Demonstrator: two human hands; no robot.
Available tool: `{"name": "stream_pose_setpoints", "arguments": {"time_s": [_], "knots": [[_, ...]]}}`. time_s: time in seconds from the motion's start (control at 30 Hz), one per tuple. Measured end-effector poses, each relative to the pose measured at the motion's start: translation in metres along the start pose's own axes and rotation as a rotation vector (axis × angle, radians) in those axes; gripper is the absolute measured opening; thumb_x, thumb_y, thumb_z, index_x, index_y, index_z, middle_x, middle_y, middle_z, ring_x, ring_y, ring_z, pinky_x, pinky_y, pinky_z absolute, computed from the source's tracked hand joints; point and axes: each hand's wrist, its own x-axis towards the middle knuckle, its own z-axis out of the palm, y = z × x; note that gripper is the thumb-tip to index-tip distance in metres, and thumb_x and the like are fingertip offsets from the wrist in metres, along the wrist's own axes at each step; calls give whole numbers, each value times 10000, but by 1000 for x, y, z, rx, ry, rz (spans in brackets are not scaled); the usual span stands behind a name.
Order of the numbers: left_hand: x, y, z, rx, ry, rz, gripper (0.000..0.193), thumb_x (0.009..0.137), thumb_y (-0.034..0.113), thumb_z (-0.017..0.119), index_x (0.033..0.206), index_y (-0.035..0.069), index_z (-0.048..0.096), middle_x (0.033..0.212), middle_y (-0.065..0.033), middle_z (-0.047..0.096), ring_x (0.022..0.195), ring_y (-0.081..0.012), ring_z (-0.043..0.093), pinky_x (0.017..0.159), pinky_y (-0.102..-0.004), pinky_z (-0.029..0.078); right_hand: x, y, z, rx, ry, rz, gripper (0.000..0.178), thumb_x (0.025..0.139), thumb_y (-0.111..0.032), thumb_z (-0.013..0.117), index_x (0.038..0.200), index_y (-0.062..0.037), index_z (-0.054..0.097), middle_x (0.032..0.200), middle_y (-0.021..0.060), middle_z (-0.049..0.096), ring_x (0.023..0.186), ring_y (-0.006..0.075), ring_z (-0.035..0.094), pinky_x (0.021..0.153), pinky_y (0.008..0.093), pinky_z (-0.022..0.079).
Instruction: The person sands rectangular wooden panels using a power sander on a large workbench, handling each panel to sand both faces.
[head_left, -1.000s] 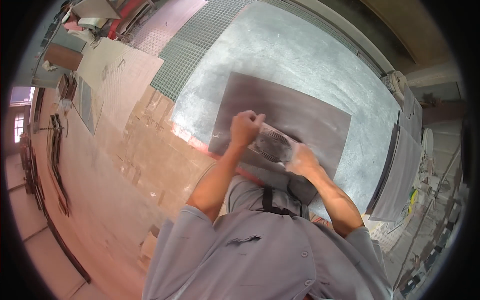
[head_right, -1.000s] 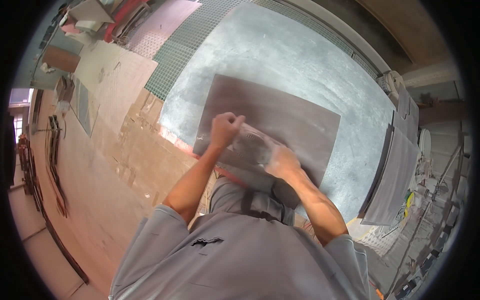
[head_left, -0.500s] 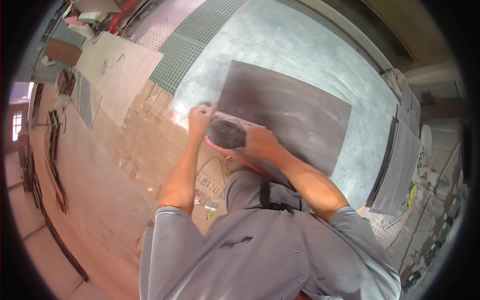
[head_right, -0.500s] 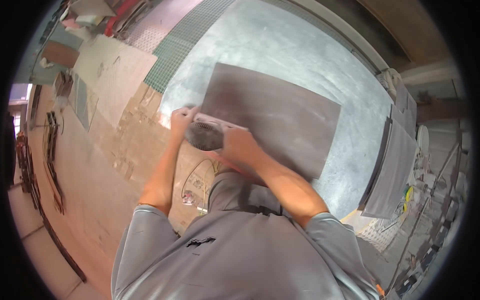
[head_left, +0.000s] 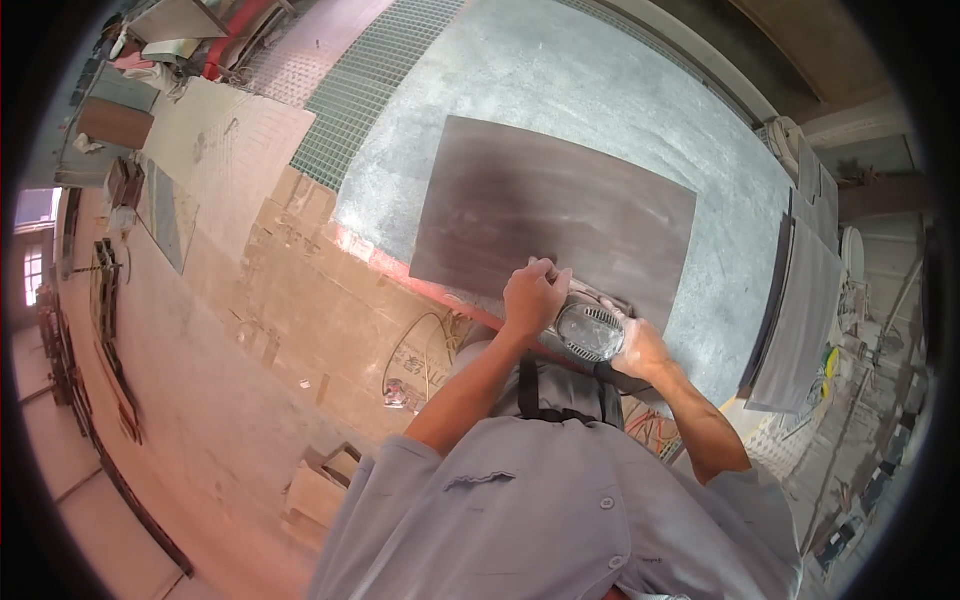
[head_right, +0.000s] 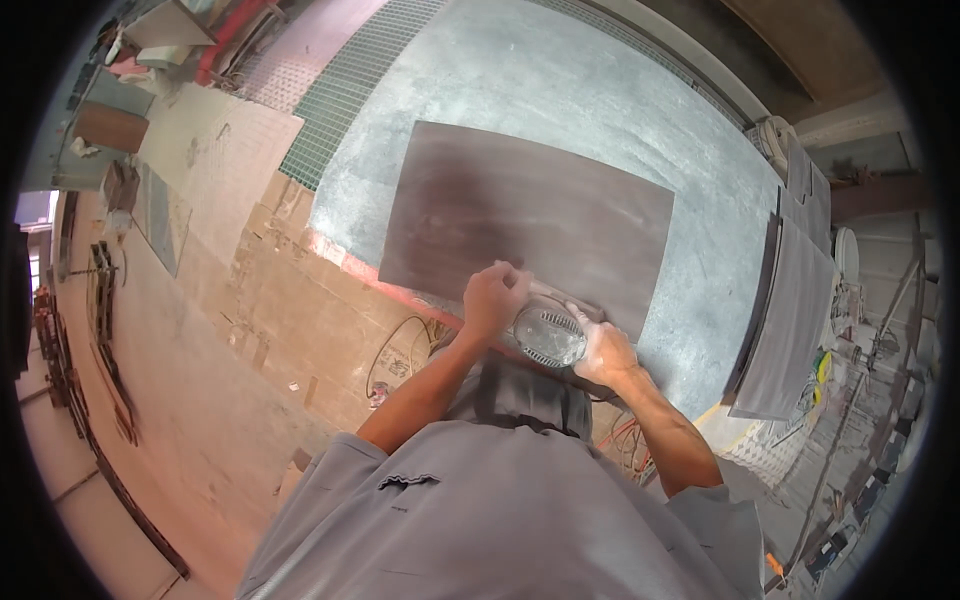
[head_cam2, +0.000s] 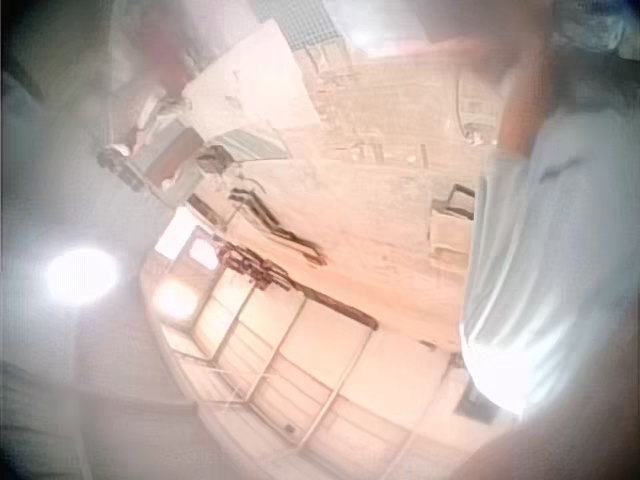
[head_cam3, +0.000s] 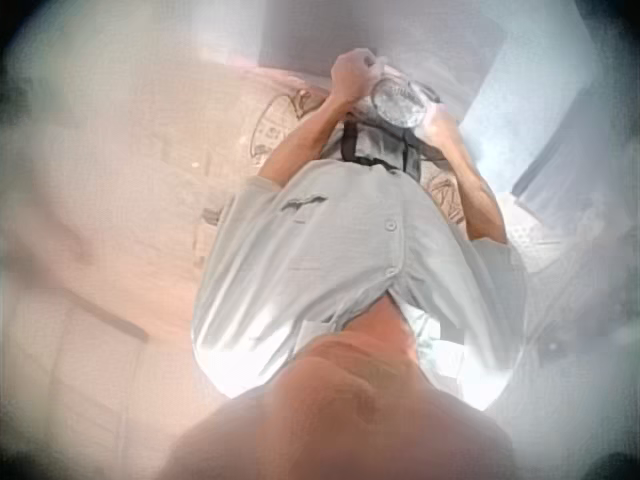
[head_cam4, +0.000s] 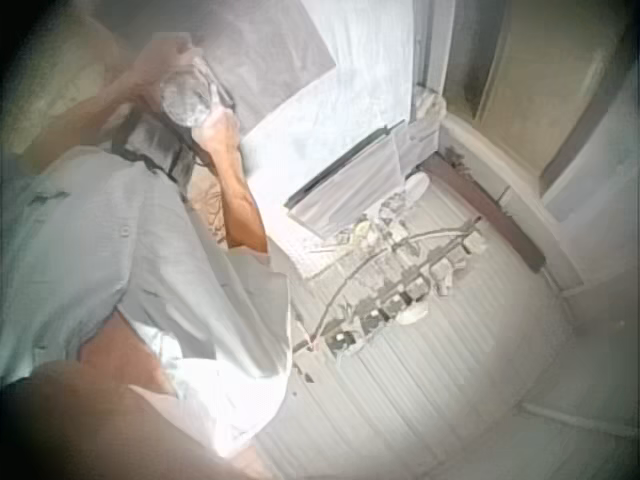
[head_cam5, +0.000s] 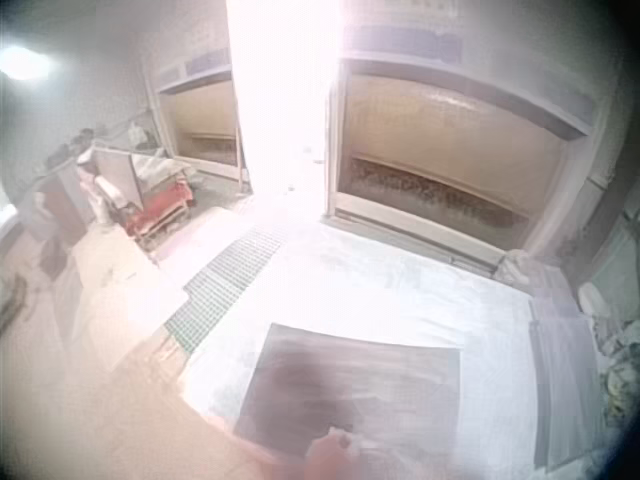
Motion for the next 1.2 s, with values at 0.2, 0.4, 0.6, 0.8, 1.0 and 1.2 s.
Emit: {"name": "stream_pose_setpoints", "arguments": {"time_s": [0.2, 0.4, 0.6, 0.8, 1.0, 1.2], "knots": [[31, -26, -63, -9, 1, 17, 296, 874, 288, 762, 768, 14, 722, 741, -192, 707, 687, -380, 700, 646, -460, 529, 27, -65, -3, 18, -144, -26, 1073, 692, -157, 805, 1639, -216, 303, 1047, 301, 711, 953, 471, 703, 879, 534, 580], [98, -117, -173, 46, 14, 24, 377, 914, 210, 790, 637, -9, 657, 588, -67, 636, 549, -115, 540, 544, -334, 438, 87, -166, 15, 152, -53, -269, 987, 726, -150, 744, 1597, -10, 303, 1008, 259, 729, 942, 426, 718, 819, 515, 584], [141, -70, -183, 54, -80, -31, 355, 923, 173, 763, 649, -36, 680, 560, -37, 643, 516, -78, 522, 517, -295, 416, 108, -172, 30, 328, 120, -302, 938, 803, -278, 799, 1556, 59, 352, 997, 261, 727, 952, 428, 713, 827, 514, 570], [119, 0, -60, 195, -259, 229, 319, 927, 248, 746, 746, -14, 725, 658, -151, 699, 603, -241, 673, 620, -366, 501, 50, -61, 4, 300, 130, -72, 996, 754, -399, 821, 1564, -11, 389, 1056, 234, 732, 980, 405, 709, 871, 493, 570], [75, 65, 68, 237, -351, 314, 355, 888, 353, 736, 823, 4, 736, 793, -216, 709, 773, -423, 696, 721, -476, 541, -7, 66, 3, 370, 238, 29, 958, 708, -170, 791, 1575, -40, 403, 991, 279, 729, 901, 397, 723, 864, 456, 574], [26, 120, 181, 222, -422, 310, 309, 893, 367, 727, 802, 76, 677, 816, -166, 700, 903, -428, 675, 752, -539, 540, -52, 171, -23, 416, 314, 106, 430, 661, -134, 822, 1023, 64, 702, 959, 270, 737, 905, 383, 737, 819, 430, 575]]}}
